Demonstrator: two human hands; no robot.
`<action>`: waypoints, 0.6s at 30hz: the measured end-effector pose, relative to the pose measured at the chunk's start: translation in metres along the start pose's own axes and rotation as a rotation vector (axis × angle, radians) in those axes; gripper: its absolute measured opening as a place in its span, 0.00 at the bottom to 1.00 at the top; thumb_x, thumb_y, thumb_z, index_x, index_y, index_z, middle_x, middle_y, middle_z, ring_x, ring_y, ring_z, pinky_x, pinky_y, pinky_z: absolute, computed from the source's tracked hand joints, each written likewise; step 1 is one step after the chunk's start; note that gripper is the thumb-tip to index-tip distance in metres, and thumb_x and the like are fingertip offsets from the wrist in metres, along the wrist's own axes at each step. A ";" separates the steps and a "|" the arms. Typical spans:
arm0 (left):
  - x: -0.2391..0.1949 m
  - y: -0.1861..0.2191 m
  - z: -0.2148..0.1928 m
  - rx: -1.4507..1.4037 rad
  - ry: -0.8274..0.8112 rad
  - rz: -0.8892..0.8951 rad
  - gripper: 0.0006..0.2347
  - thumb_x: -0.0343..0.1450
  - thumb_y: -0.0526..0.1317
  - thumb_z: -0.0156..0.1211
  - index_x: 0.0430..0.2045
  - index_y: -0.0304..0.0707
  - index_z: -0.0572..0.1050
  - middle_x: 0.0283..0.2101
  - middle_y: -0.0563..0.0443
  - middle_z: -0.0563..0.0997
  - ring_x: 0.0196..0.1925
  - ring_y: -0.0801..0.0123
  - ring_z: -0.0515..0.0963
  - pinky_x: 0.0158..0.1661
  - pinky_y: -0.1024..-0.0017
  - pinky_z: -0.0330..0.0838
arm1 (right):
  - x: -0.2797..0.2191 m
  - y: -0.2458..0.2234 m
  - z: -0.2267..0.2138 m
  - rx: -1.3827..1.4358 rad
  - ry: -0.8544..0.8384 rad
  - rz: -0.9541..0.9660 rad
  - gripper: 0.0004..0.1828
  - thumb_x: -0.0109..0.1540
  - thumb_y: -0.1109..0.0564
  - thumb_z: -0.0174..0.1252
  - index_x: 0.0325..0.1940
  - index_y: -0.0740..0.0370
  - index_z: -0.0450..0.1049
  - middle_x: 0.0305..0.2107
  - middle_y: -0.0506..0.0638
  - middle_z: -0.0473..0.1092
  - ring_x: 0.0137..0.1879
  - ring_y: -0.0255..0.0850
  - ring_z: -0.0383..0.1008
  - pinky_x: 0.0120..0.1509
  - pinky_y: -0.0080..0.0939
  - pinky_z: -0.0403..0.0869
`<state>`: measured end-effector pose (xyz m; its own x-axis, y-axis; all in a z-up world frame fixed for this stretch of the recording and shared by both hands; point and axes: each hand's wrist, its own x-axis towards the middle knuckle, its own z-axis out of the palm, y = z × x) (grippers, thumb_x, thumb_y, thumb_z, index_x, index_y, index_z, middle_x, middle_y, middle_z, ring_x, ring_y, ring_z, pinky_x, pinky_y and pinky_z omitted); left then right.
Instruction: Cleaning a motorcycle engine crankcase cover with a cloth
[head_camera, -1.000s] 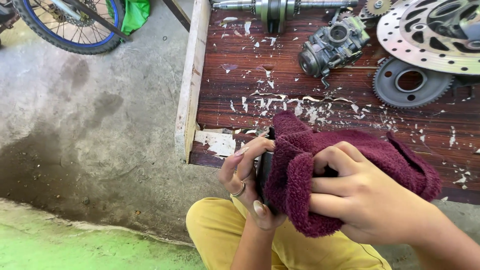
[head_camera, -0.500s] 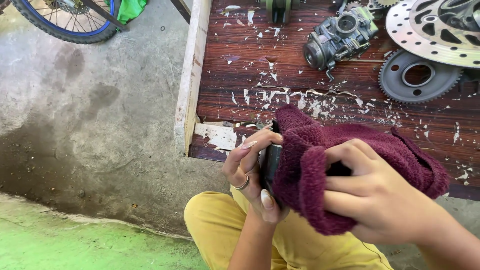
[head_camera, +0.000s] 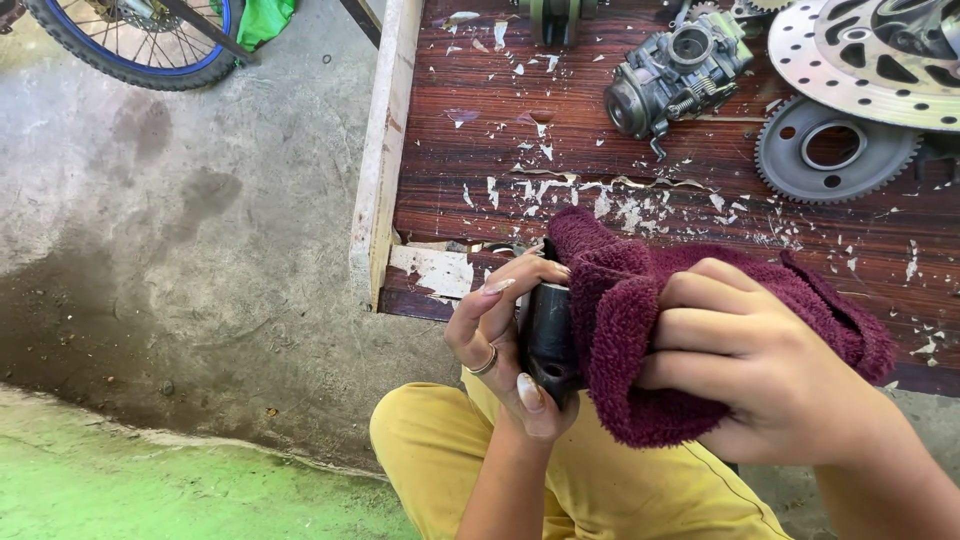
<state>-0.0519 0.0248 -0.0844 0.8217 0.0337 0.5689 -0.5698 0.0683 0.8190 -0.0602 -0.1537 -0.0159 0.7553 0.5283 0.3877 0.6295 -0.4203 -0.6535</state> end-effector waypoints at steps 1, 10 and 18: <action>0.001 0.000 0.000 0.001 -0.002 0.000 0.19 0.82 0.56 0.33 0.60 0.46 0.52 0.52 0.43 0.74 0.52 0.58 0.74 0.60 0.52 0.71 | -0.003 0.000 0.002 0.001 0.002 0.001 0.13 0.39 0.57 0.64 0.28 0.55 0.77 0.36 0.45 0.74 0.38 0.46 0.67 0.48 0.47 0.66; -0.005 -0.003 -0.003 -0.029 -0.009 -0.010 0.20 0.81 0.57 0.34 0.61 0.46 0.52 0.56 0.42 0.72 0.57 0.55 0.74 0.62 0.52 0.70 | -0.004 0.000 0.004 -0.095 -0.040 -0.014 0.14 0.40 0.54 0.63 0.30 0.52 0.79 0.38 0.43 0.74 0.44 0.45 0.68 0.54 0.51 0.65; -0.001 0.001 -0.002 -0.057 -0.007 -0.043 0.19 0.80 0.57 0.37 0.56 0.44 0.55 0.52 0.42 0.73 0.54 0.55 0.74 0.61 0.51 0.70 | -0.007 -0.002 0.004 0.018 0.069 0.030 0.14 0.39 0.60 0.58 0.29 0.59 0.74 0.31 0.46 0.72 0.39 0.48 0.68 0.52 0.50 0.67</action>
<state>-0.0527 0.0268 -0.0844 0.8451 0.0223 0.5341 -0.5324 0.1263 0.8370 -0.0670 -0.1533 -0.0201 0.7848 0.4634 0.4115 0.6037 -0.4217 -0.6765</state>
